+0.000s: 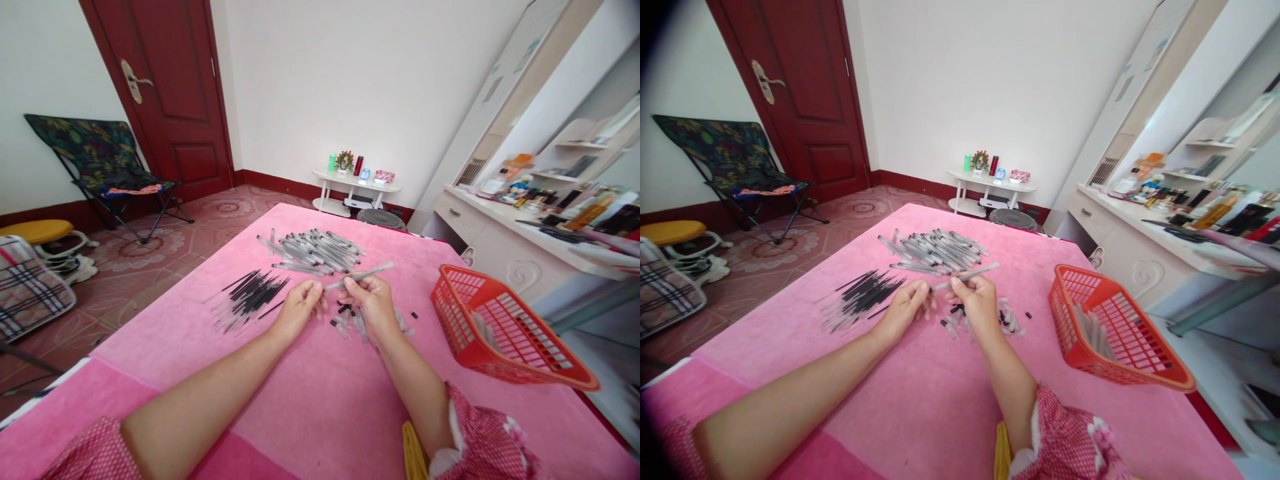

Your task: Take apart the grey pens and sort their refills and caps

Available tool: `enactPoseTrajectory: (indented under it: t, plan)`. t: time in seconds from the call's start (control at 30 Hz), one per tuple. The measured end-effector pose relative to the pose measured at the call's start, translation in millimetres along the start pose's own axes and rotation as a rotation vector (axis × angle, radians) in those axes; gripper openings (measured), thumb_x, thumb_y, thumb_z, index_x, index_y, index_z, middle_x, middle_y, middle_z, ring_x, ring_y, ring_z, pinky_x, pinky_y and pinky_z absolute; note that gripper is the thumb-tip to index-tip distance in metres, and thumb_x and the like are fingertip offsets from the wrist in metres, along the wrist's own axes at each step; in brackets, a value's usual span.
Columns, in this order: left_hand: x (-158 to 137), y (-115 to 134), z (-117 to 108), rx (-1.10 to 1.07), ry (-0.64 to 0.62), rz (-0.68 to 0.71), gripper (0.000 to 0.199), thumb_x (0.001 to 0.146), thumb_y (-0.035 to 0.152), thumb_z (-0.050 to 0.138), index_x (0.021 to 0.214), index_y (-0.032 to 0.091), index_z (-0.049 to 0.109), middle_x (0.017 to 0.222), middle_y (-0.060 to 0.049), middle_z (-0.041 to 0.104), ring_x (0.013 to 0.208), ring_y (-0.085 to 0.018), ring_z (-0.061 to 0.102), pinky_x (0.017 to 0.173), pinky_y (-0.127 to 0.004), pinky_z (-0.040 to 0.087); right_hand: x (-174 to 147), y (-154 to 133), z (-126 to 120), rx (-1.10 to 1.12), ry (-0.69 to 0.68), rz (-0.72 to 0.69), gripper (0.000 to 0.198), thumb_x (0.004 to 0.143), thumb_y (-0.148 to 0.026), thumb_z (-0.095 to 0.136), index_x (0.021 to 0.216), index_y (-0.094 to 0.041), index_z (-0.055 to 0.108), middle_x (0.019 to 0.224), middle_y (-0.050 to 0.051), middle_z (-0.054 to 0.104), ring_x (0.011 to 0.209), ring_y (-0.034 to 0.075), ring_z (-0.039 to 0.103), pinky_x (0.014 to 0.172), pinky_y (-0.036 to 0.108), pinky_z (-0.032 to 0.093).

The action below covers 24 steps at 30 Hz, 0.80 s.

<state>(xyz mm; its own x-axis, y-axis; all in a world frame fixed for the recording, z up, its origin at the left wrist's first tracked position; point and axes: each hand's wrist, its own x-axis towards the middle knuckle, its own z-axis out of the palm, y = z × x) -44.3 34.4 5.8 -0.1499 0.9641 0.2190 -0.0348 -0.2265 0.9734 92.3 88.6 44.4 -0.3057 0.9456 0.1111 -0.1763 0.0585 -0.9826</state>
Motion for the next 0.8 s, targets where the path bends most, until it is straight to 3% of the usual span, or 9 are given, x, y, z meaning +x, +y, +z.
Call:
enactPoseTrajectory:
  t: [0.1,0.23,0.37,0.47,0.6,0.7,0.8]
  plan:
    - [1.5,-1.2,-0.8,0.014,0.012,0.003,0.036,0.081,0.047,0.048,0.067,0.014,0.051,0.053,0.002,0.053,0.041,-0.006,0.042,0.044,-0.019,0.030,1.5,-3.3,-2.5,0.014,0.012,-0.007,0.030,0.060,-0.035,0.073,0.076,-0.013,0.061,0.060,0.002,0.064,0.048,0.013,0.059,0.049,0.026,0.051]
    - [3.3,-2.8,-2.4,0.050,0.039,-0.049,0.039,0.083,0.046,0.044,0.063,0.014,0.051,0.049,0.003,0.051,0.040,-0.006,0.040,0.044,-0.019,0.030,7.7,-12.9,-14.6,0.089,0.153,-0.051,0.027,0.059,-0.033,0.074,0.071,-0.013,0.061,0.058,0.001,0.063,0.046,0.011,0.056,0.047,0.024,0.050]
    - [4.1,-6.0,0.2,0.129,0.047,-0.076,0.031,0.078,0.041,0.054,0.066,0.012,0.057,0.051,0.002,0.054,0.042,-0.007,0.043,0.046,-0.019,0.033,13.3,-20.6,-27.8,0.178,0.206,-0.038,0.024,0.060,-0.031,0.072,0.068,-0.013,0.059,0.059,0.001,0.062,0.046,0.009,0.054,0.047,0.022,0.049]
    - [3.3,-8.6,4.4,0.144,-0.006,-0.100,0.029,0.071,0.033,0.063,0.089,0.010,0.063,0.061,-0.001,0.060,0.051,-0.010,0.052,0.053,-0.021,0.039,14.3,-21.5,-30.9,0.183,0.199,-0.021,0.023,0.060,-0.029,0.072,0.067,-0.012,0.059,0.058,0.001,0.061,0.045,0.009,0.053,0.046,0.022,0.048]
    - [0.3,-4.4,7.5,0.072,-0.105,-0.055,0.064,0.069,0.029,0.066,0.128,0.014,0.045,0.090,-0.007,0.067,0.070,-0.015,0.062,0.066,-0.025,0.046,13.5,-18.6,-28.9,0.135,0.162,-0.006,0.022,0.061,-0.030,0.070,0.068,-0.013,0.059,0.057,0.001,0.061,0.043,0.009,0.052,0.043,0.022,0.046]
    - [-1.1,1.9,6.5,0.089,-0.050,0.008,0.052,0.074,0.035,0.061,0.121,0.014,0.053,0.096,-0.009,0.067,0.080,-0.018,0.062,0.071,-0.026,0.046,11.5,-15.6,-23.8,0.044,0.111,0.016,0.022,0.062,-0.032,0.070,0.067,-0.013,0.059,0.056,0.000,0.061,0.041,0.009,0.051,0.042,0.022,0.045]
    - [-0.8,4.7,4.1,0.148,0.029,0.040,0.034,0.076,0.037,0.058,0.097,0.012,0.067,0.090,-0.008,0.069,0.080,-0.018,0.061,0.073,-0.026,0.045,8.0,-12.7,-15.9,-0.051,0.025,0.046,0.024,0.062,-0.034,0.070,0.066,-0.013,0.059,0.053,0.000,0.060,0.041,0.010,0.052,0.041,0.022,0.045]
